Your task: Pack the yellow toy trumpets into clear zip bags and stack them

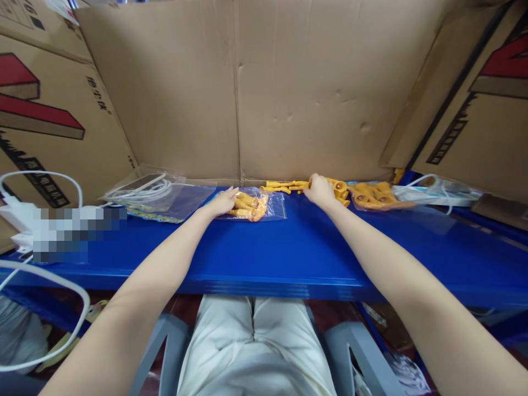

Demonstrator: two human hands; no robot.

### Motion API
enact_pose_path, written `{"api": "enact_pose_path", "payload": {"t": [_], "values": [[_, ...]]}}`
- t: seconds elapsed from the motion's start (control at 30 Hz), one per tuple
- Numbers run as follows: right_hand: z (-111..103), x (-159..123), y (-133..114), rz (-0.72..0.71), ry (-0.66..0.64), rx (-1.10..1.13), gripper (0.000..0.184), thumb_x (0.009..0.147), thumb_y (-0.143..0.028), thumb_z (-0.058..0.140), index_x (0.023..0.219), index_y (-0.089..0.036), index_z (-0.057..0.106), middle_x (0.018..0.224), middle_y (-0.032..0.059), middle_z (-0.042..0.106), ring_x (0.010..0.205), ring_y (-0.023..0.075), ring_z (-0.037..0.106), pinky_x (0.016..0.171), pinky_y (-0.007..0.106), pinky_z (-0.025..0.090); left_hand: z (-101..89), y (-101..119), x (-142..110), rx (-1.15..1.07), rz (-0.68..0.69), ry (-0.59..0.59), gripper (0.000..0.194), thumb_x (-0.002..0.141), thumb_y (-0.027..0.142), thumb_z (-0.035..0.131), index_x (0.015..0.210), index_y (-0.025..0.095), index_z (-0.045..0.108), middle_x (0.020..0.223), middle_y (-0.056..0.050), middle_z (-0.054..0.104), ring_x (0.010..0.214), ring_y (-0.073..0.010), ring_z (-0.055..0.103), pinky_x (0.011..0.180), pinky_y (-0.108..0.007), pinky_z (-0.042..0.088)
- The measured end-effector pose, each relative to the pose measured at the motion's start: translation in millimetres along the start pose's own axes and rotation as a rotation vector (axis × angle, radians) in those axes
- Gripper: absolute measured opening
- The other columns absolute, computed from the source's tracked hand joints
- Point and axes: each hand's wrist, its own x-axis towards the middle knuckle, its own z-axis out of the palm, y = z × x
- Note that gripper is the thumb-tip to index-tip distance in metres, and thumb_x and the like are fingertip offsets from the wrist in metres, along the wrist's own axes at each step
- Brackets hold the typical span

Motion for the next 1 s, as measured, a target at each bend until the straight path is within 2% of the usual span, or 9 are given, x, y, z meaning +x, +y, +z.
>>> {"api": "enact_pose_path", "payload": {"t": [0.17, 0.23, 0.33, 0.43, 0.53, 0.63, 0.77, 0.9, 1.0], "values": [[1.9, 19.9, 11.3, 0.183, 0.121, 0.595, 0.037, 0.076, -0.036, 0.066, 0.101, -0.010, 0.058, 0.101, 0.0141, 0.065, 0.093, 0.0222, 0.061, 0.081, 0.032, 0.046, -1.5, 2.5, -1.1, 0.009, -0.005, -0.008, 0.061, 0.088, 0.029, 0.026, 0.147, 0.011, 0.035, 0.155, -0.007, 0.023, 0.144, -0.0163, 0.015, 0.117, -0.029, 0.012], [3.2, 25.9, 12.5, 0.208, 0.206, 0.802, 0.036, 0.074, -0.038, 0.066, 0.097, -0.012, 0.058, 0.098, 0.0113, 0.065, 0.088, 0.0193, 0.061, 0.079, 0.032, 0.048, -1.9, 3.3, -1.6, -0.002, -0.008, -0.007, 0.062, 0.088, 0.029, 0.027, 0.146, 0.010, 0.035, 0.155, -0.008, 0.022, 0.144, -0.0171, 0.016, 0.117, -0.029, 0.013], [0.4, 27.3, 7.6, 0.133, 0.296, 1.003, 0.036, 0.076, -0.043, 0.064, 0.097, -0.014, 0.059, 0.095, 0.0079, 0.065, 0.082, 0.0169, 0.062, 0.076, 0.032, 0.050, -2.2, 3.9, -2.2, -0.015, -0.010, -0.004, 0.061, 0.088, 0.029, 0.028, 0.146, 0.010, 0.035, 0.155, -0.008, 0.022, 0.144, -0.0182, 0.016, 0.117, -0.031, 0.013], [-8.1, 18.1, -2.7, 0.040, 0.198, 1.058, 0.036, 0.080, -0.045, 0.060, 0.100, -0.015, 0.059, 0.089, 0.0058, 0.065, 0.067, 0.0142, 0.062, 0.064, 0.029, 0.051, -1.9, 3.0, -2.0, -0.024, -0.001, -0.005, 0.061, 0.088, 0.029, 0.028, 0.146, 0.010, 0.036, 0.155, -0.008, 0.022, 0.144, -0.0191, 0.016, 0.117, -0.033, 0.012], [-16.4, 2.7, -12.7, -0.065, -0.090, 0.872, 0.030, 0.083, -0.040, 0.059, 0.096, -0.013, 0.062, 0.078, 0.0049, 0.064, 0.054, 0.0125, 0.057, 0.054, 0.027, 0.048, -1.2, 1.2, -0.9, -0.028, 0.003, -0.005, 0.060, 0.088, 0.029, 0.027, 0.146, 0.012, 0.036, 0.154, -0.007, 0.022, 0.144, -0.0192, 0.016, 0.117, -0.034, 0.012], [-20.2, -11.8, -21.1, -0.271, -0.358, 0.524, 0.029, 0.079, -0.030, 0.065, 0.101, -0.013, 0.065, 0.083, 0.0056, 0.068, 0.063, 0.0145, 0.061, 0.059, 0.025, 0.050, -0.4, -0.5, 0.1, -0.044, 0.001, -0.001, 0.060, 0.089, 0.028, 0.028, 0.146, 0.011, 0.036, 0.154, -0.008, 0.021, 0.144, -0.0193, 0.017, 0.117, -0.033, 0.012], [-22.3, -23.2, -31.5, -0.426, -0.420, 0.067, 0.049, 0.072, -0.014, 0.066, 0.121, -0.013, 0.060, 0.098, 0.0086, 0.070, 0.085, 0.0203, 0.066, 0.072, 0.026, 0.050, 0.5, -1.3, 0.9, -0.068, 0.006, 0.011, 0.058, 0.090, 0.026, 0.029, 0.145, 0.010, 0.037, 0.154, -0.009, 0.022, 0.144, -0.0201, 0.018, 0.117, -0.035, 0.011], [-27.2, -25.4, -34.1, -0.449, -0.526, -0.252, 0.025, 0.073, -0.013, 0.061, 0.097, -0.011, 0.069, 0.089, 0.0115, 0.071, 0.080, 0.0238, 0.067, 0.065, 0.027, 0.048, 1.8, -2.1, 2.3, -0.146, -0.002, 0.042, 0.057, 0.087, 0.024, 0.036, 0.143, 0.011, 0.040, 0.153, -0.010, 0.025, 0.143, -0.0206, 0.021, 0.117, -0.036, 0.013], [-29.2, -22.7, -29.9, -0.448, -0.541, -0.310, 0.020, 0.072, -0.011, 0.059, 0.088, -0.012, 0.070, 0.086, 0.0098, 0.071, 0.076, 0.0216, 0.066, 0.060, 0.025, 0.044, 3.9, -4.2, 3.5, -0.240, -0.023, 0.073, 0.057, 0.086, 0.023, 0.041, 0.142, 0.011, 0.042, 0.152, -0.011, 0.029, 0.142, -0.0202, 0.025, 0.116, -0.033, 0.017]]}}
